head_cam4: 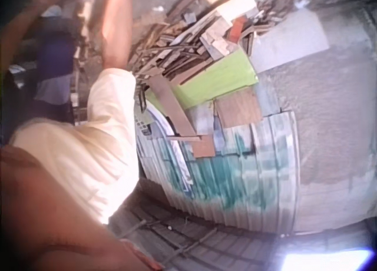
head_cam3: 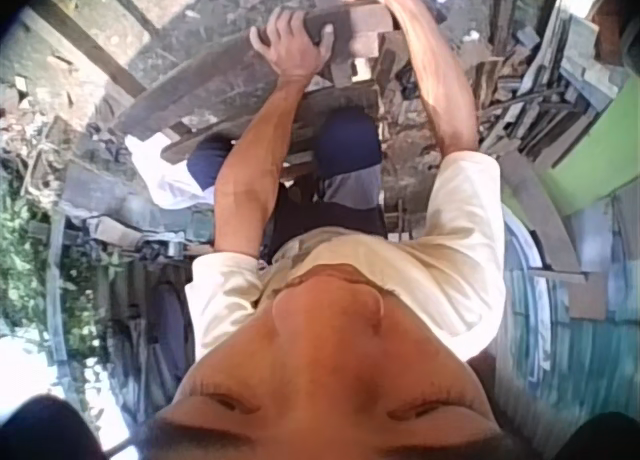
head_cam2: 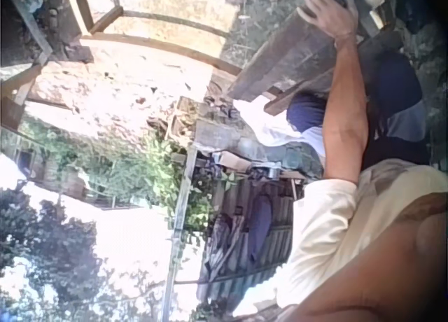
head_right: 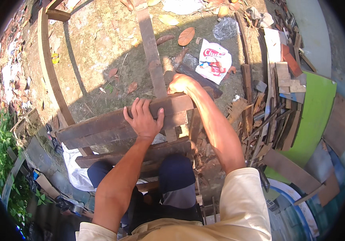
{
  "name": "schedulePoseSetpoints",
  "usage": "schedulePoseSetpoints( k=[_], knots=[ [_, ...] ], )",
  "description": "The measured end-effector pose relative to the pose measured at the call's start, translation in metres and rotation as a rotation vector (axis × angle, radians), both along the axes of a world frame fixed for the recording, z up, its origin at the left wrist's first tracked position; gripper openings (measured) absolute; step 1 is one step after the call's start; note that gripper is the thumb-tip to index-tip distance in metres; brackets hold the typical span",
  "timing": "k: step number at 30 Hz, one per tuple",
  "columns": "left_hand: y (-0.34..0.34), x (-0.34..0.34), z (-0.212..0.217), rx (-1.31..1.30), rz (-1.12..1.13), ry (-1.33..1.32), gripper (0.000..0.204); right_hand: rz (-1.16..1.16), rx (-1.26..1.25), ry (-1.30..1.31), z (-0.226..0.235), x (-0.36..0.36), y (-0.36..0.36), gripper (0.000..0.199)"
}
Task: The person sits on the ground and uses a hammer to drive nails into wooden slats, then fits the slats into the frame of a wooden chair. The person repeatedly hammers and adjusts the slats to secure them in place.
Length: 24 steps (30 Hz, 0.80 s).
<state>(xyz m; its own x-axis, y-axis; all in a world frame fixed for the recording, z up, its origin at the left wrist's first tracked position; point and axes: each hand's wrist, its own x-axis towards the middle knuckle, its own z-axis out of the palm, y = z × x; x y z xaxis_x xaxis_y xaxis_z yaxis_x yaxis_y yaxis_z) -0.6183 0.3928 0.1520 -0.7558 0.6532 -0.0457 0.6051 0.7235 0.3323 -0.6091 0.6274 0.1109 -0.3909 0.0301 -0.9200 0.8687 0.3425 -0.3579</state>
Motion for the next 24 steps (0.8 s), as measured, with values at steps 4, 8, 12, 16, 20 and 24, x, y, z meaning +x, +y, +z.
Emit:
schedulePoseSetpoints(
  k=[4, 8, 12, 16, 20, 24],
  knots=[
    [0.007, 0.001, 0.004, 0.032, -0.011, 0.013, 0.051, -0.147, -0.068, -0.01, -0.045, 0.023, 0.01, 0.018],
    [0.006, -0.001, 0.003, 0.048, 0.001, 0.039, 0.051, -0.866, -0.475, 0.132, -0.02, 0.015, 0.014, 0.021],
    [0.003, -0.002, 0.003, 0.035, 0.023, 0.045, 0.05, -0.524, -0.173, 0.189, 0.019, -0.027, 0.024, 0.011],
    [-0.008, -0.006, 0.001, 0.023, 0.078, 0.069, 0.05, -0.072, -0.054, 0.058, -0.019, -0.048, -0.001, 0.009],
    [0.014, 0.002, 0.006, 0.057, -0.026, 0.079, 0.049, 0.547, 0.004, 0.513, -0.21, 0.056, 0.024, 0.014],
    [0.002, -0.001, 0.0, 0.015, 0.028, 0.111, 0.05, 1.009, 0.136, 0.461, -0.139, 0.009, -0.006, 0.01]
  ],
)
